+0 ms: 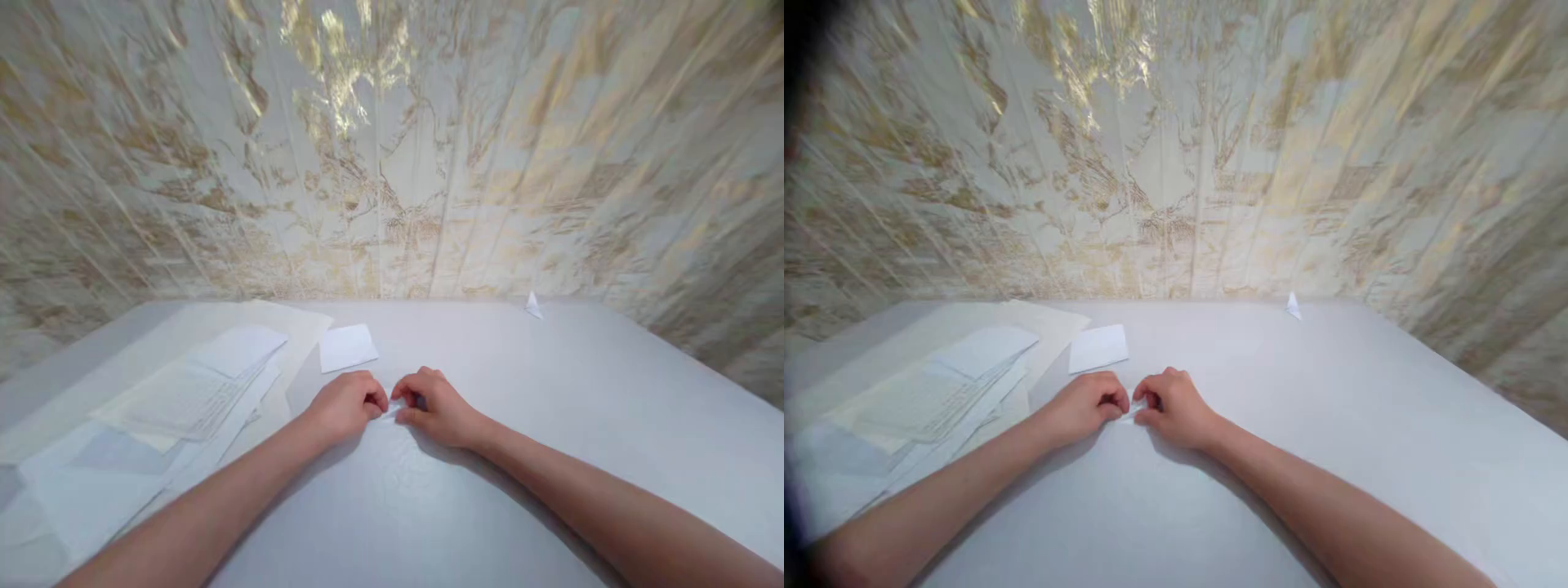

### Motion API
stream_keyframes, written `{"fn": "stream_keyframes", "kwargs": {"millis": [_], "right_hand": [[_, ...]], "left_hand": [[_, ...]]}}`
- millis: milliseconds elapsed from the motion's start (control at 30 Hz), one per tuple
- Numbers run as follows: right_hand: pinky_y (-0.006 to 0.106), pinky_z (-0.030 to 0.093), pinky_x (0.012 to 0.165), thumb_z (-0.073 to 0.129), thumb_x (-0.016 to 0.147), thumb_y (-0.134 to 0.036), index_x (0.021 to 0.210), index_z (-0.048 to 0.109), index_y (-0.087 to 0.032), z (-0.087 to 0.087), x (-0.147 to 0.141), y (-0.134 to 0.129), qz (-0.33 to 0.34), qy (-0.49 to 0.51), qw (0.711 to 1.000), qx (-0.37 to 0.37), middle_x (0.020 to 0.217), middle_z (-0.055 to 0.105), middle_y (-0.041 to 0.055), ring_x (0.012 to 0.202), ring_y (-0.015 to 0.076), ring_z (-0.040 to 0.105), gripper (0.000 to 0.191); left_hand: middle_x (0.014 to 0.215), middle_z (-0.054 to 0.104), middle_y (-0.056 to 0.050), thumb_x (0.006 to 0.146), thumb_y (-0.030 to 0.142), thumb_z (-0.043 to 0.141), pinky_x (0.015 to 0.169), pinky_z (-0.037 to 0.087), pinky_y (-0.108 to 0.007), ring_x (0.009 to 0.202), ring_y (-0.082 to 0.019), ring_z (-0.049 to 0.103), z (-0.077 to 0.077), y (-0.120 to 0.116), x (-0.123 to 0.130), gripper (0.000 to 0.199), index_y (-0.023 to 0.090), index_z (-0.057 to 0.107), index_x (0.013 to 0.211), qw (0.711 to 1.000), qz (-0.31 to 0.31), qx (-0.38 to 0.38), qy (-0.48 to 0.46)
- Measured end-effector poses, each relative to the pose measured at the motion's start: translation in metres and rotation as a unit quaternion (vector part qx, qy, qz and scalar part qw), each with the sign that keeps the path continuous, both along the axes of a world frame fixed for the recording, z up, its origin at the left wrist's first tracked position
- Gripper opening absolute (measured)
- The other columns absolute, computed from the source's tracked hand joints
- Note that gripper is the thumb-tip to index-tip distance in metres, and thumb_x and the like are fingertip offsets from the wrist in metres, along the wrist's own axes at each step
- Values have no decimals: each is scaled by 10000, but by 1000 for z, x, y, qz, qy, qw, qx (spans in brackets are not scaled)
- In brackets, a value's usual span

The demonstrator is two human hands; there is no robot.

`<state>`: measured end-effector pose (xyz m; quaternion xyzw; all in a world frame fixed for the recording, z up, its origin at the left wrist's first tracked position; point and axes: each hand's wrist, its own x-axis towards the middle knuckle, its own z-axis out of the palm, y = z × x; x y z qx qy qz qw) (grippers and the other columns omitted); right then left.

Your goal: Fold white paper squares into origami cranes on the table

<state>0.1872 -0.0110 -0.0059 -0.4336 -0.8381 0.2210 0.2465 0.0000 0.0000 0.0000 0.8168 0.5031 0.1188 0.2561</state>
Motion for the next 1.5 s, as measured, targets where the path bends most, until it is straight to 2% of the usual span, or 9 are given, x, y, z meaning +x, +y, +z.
{"fn": "stream_keyframes", "kwargs": {"millis": [233, 467, 933, 1267, 1500], "right_hand": [[277, 363, 715, 696, 700, -195, 682, 646, -173, 1, -3, -1, 26, -22, 999, 40, 668, 618, 7, 702, 147, 532, 57], [262, 345, 696, 604, 744, -147, 651, 633, -162, 0, -7, -3, -12, -29, 999, 31, 634, 598, -2, 665, 128, 506, 98], [257, 323, 681, 568, 745, -135, 642, 621, -152, -2, -9, -7, -40, -40, 998, 32, 621, 585, 3, 659, 125, 480, 116], [259, 323, 692, 571, 738, -135, 654, 625, -151, 0, -10, -7, -39, -44, 998, 31, 636, 592, 9, 665, 126, 485, 102], [266, 326, 710, 571, 751, -165, 666, 622, -154, -2, -9, -6, -38, -48, 998, 32, 654, 606, 14, 684, 136, 488, 100]], "left_hand": [[739, 622, 0, 670, 121, 564, 663, 415, -221, 706, -131, 571, 3, -1, 2, 146, 193, 686, 702, 1000, 10, -6, 9], [730, 620, 4, 665, 109, 558, 657, 413, -214, 690, -123, 568, 3, -1, 3, 156, 196, 684, 693, 1000, 14, -8, 10], [732, 621, 2, 666, 103, 546, 656, 412, -213, 695, -125, 568, 3, -3, 3, 167, 194, 684, 687, 1000, 13, -3, 13], [736, 629, -13, 715, 124, 493, 665, 405, -213, 703, -130, 576, 11, -1, 2, 208, 177, 694, 704, 1000, -21, -11, 14], [670, 597, 4, 651, 209, 582, 572, 381, -210, 613, -121, 542, 9, -4, 6, 88, 176, 663, 638, 1000, 18, -3, 18]]}}
